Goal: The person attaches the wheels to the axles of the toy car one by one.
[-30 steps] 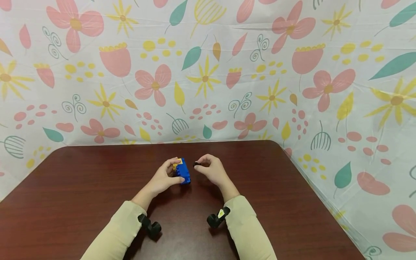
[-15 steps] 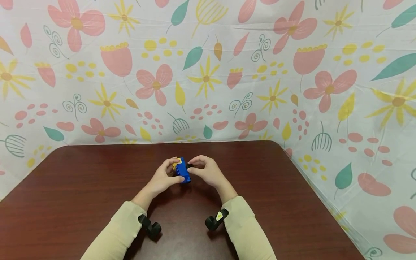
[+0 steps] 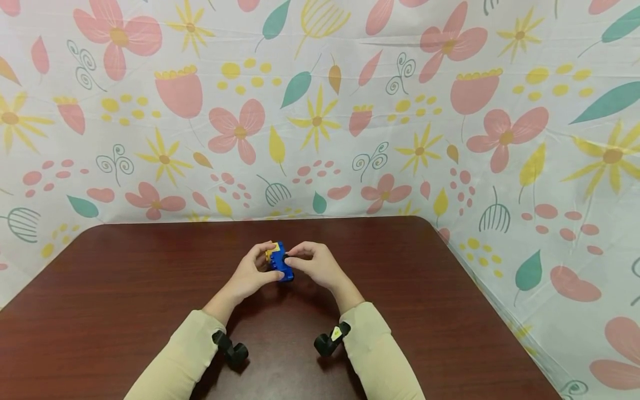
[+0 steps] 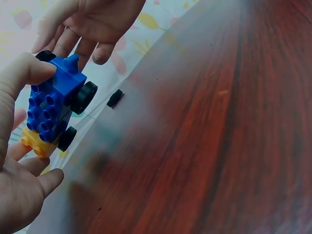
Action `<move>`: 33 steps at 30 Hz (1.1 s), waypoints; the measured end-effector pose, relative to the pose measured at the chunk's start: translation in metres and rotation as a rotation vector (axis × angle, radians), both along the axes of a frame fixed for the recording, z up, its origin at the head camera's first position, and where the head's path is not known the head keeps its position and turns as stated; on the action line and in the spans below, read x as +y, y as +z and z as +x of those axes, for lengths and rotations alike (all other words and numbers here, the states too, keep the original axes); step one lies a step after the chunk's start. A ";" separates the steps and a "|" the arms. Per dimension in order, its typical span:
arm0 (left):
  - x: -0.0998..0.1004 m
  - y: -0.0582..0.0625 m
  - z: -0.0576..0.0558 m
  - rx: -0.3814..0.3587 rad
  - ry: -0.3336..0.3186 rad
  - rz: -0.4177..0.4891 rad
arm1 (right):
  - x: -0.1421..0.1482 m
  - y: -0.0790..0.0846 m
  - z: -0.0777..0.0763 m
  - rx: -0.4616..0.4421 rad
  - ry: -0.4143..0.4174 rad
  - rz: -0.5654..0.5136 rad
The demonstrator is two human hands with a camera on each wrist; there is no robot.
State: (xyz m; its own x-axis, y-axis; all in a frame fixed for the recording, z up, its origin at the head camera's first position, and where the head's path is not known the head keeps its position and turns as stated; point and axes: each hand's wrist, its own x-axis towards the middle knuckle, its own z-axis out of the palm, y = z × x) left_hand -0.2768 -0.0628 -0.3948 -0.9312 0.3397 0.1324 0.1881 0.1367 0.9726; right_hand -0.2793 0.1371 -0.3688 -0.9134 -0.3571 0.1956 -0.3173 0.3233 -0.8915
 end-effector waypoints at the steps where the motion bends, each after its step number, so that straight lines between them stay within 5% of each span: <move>1: 0.000 0.001 0.001 0.005 0.002 -0.002 | 0.000 -0.003 -0.002 0.002 -0.010 -0.005; 8: 0.004 0.000 0.004 0.072 0.011 -0.012 | 0.000 -0.024 -0.017 -0.022 -0.078 -0.036; 13: 0.006 0.000 0.004 0.091 0.022 0.015 | -0.001 -0.028 -0.018 -0.141 -0.096 -0.029; 20: 0.008 0.001 0.007 0.110 0.035 -0.001 | 0.002 -0.028 -0.017 -0.364 0.001 -0.099; 26: 0.009 0.002 0.007 0.122 0.038 -0.011 | 0.004 -0.026 -0.015 -0.443 0.097 -0.187; 33: 0.011 -0.029 -0.015 0.137 0.068 -0.012 | 0.005 -0.029 -0.015 -0.452 0.162 -0.249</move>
